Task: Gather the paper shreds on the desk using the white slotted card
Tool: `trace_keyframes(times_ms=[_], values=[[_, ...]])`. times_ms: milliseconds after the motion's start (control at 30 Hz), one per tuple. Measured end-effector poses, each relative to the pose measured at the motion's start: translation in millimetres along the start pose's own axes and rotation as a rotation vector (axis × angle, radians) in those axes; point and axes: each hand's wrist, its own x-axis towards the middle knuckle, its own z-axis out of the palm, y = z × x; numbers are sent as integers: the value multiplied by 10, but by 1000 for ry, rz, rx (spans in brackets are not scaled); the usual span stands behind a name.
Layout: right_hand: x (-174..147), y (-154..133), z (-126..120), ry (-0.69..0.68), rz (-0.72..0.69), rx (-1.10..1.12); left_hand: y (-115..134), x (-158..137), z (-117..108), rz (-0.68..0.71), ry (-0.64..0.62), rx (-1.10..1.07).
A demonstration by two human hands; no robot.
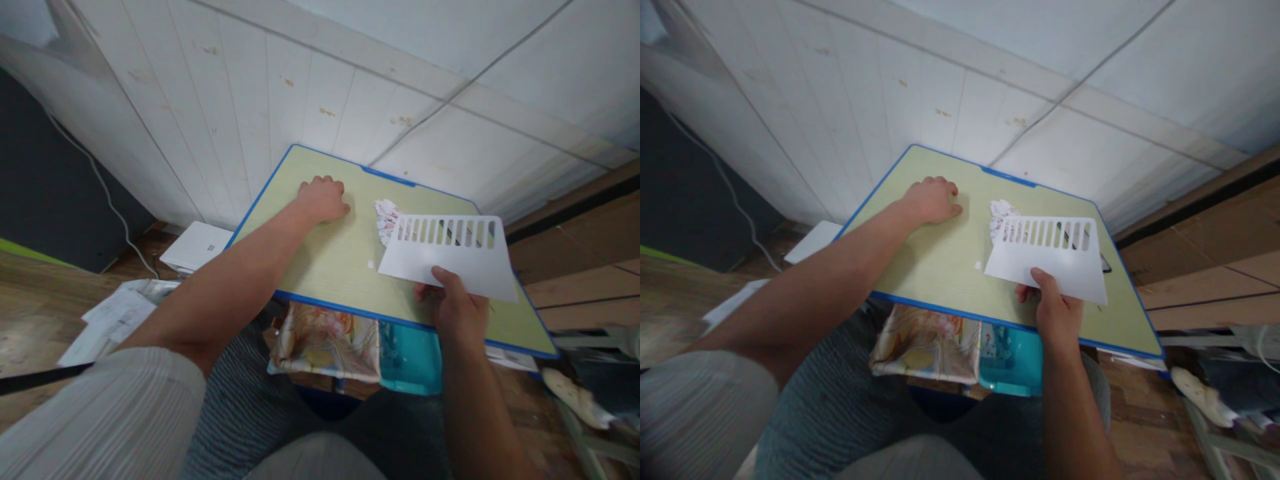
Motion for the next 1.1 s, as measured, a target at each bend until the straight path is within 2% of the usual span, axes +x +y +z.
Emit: trace_keyframes(times_ms=[267, 633, 867, 1100], values=[[4, -115, 53, -148, 7, -163, -1, 7, 0, 0, -5, -4], [13, -28, 37, 70, 28, -7, -1, 8, -3, -4, -7, -17], [-7, -29, 30, 38, 30, 90, 1, 3, 3, -2, 1, 4], [10, -17, 22, 10, 37, -45, 9, -17, -10, -3, 1, 6]])
